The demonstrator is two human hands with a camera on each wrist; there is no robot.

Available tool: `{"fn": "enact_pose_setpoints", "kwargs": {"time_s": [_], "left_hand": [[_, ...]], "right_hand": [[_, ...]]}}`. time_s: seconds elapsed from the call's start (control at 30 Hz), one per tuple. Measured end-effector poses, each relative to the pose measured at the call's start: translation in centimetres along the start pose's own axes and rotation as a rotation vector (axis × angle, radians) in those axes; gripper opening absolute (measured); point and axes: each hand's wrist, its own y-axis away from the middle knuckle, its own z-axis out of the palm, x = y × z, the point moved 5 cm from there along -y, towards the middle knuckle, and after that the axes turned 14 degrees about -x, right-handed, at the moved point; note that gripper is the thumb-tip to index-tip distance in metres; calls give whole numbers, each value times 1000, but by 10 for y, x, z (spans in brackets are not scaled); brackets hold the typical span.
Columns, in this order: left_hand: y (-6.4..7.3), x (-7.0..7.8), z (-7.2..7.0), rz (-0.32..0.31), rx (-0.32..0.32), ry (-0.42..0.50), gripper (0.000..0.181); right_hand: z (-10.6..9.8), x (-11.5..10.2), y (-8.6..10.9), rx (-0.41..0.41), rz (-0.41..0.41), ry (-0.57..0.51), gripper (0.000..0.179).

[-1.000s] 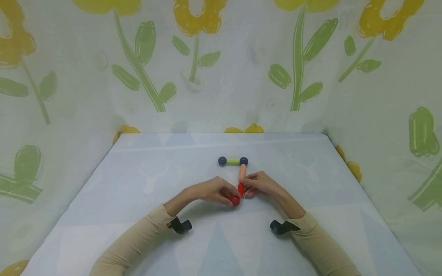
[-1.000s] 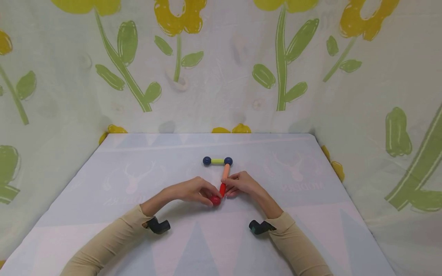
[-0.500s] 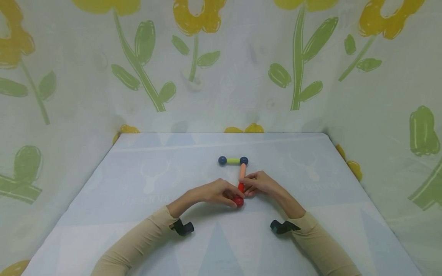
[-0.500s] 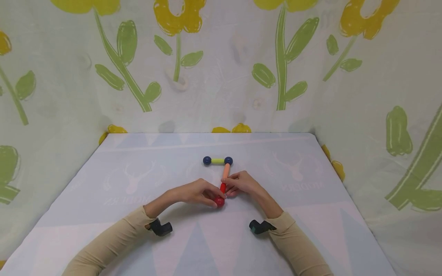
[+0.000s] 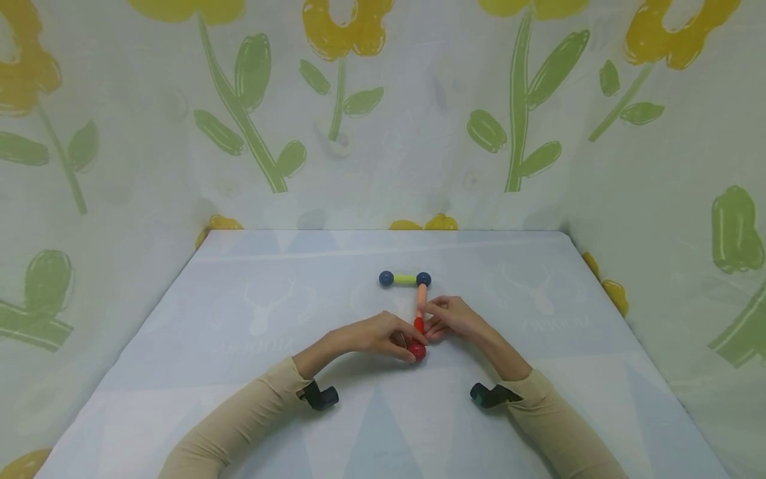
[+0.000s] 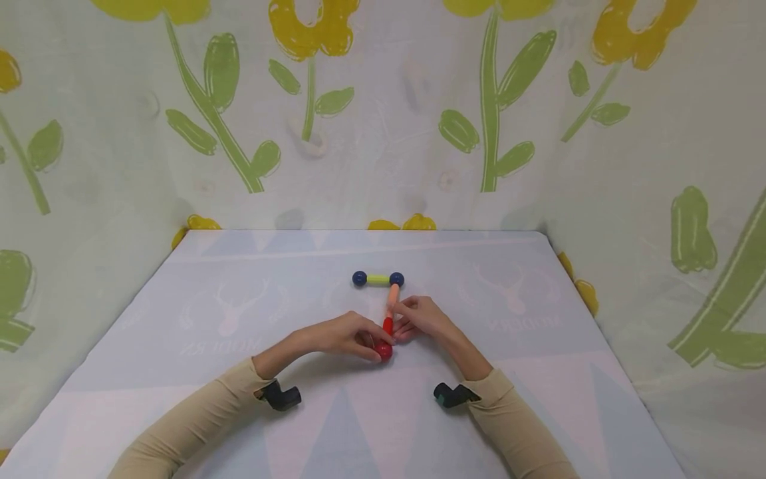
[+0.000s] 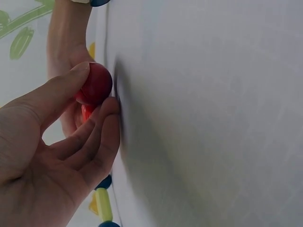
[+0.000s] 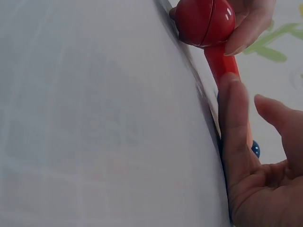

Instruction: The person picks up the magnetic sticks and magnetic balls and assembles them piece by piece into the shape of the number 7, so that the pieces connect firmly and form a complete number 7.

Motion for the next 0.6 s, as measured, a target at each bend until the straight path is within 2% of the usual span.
{"fn": "enact_pose_setpoints", "kwargs": {"time_s": [0.2,0.6], "left_hand": [[-2,0,2,-4,-5,-13,38],[0,1,3,-16,3,-37,40]], "right_hand": [[0,1,1,-19,-16,-39,50],[1,0,2,-37,-46,-51,53]]}}
